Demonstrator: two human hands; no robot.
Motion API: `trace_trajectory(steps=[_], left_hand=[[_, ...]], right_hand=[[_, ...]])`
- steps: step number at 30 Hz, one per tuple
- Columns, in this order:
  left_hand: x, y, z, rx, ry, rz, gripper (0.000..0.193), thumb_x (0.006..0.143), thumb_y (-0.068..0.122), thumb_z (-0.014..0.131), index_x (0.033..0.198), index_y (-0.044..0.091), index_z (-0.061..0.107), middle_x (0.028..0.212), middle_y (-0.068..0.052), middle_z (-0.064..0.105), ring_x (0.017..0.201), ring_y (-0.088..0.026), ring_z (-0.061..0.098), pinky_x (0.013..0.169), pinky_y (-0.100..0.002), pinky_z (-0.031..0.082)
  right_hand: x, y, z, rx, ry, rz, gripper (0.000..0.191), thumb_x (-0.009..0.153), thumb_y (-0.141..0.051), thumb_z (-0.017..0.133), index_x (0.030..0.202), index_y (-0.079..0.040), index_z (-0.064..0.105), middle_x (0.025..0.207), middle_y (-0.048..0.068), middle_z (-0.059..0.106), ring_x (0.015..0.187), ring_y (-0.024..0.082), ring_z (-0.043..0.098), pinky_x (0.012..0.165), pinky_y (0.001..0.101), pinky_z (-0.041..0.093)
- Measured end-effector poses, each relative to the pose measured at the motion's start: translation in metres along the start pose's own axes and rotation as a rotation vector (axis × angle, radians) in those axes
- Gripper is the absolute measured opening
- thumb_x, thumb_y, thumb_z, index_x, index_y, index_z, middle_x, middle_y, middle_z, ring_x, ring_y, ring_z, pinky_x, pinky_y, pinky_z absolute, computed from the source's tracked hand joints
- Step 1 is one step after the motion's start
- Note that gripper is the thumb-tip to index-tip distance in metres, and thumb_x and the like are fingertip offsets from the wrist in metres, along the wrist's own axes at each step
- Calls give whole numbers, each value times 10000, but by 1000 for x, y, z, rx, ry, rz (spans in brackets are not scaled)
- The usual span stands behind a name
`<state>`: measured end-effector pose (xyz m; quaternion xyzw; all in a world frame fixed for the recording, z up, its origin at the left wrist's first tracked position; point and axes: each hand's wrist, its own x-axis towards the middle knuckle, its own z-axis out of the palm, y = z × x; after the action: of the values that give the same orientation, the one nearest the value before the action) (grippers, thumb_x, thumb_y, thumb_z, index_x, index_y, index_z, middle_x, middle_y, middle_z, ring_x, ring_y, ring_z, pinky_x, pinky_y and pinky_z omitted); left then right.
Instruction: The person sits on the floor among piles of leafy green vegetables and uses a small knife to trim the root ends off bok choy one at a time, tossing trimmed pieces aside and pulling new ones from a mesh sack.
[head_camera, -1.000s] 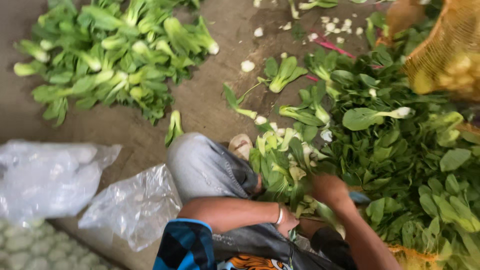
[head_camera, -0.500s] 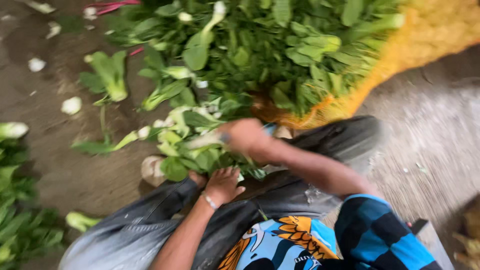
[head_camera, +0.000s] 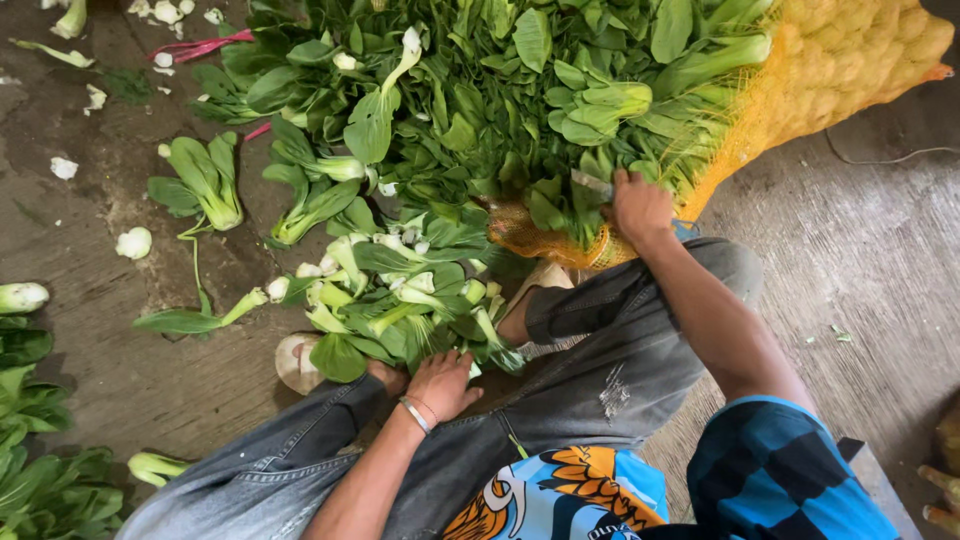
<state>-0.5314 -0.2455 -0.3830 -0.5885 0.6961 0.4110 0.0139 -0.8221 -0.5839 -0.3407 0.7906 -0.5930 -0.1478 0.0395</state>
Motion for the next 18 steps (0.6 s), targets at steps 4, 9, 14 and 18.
trace_trajectory(steps=[4, 9, 14, 18], left_hand=[[-3, -5, -5, -8, 34, 4, 718, 872, 428, 723, 1422, 29, 491, 1349, -212, 564, 1285, -396, 515, 1085, -499, 397], [-5, -13, -7, 8, 111, 3, 737, 864, 426, 730, 1424, 15, 482, 1349, -223, 560, 1270, -400, 519, 1080, -496, 398], [3, -19, 6, -12, 25, -29, 715, 894, 444, 675, 1455, 51, 468, 1343, -190, 582, 1275, -385, 536, 1095, -499, 411], [11, -34, 21, 7, 129, -2, 763, 877, 479, 708, 1451, 56, 436, 1397, -256, 510, 1270, -455, 487, 1053, -553, 376]], right_hand=[[9, 13, 0, 62, 61, 44, 319, 932, -273, 722, 1237, -178, 702, 984, 173, 764, 891, 384, 756, 758, 511, 592], [-14, 23, -39, 127, 142, 129, 410, 889, -435, 799, 1187, -165, 718, 920, 196, 748, 845, 412, 729, 722, 537, 569], [5, 23, -59, 258, 162, 42, 491, 841, -527, 825, 1131, -142, 733, 946, 219, 736, 886, 437, 703, 741, 545, 548], [66, 27, -52, 230, 178, 122, 222, 955, -315, 710, 1129, -189, 768, 1022, 230, 736, 919, 443, 700, 780, 548, 549]])
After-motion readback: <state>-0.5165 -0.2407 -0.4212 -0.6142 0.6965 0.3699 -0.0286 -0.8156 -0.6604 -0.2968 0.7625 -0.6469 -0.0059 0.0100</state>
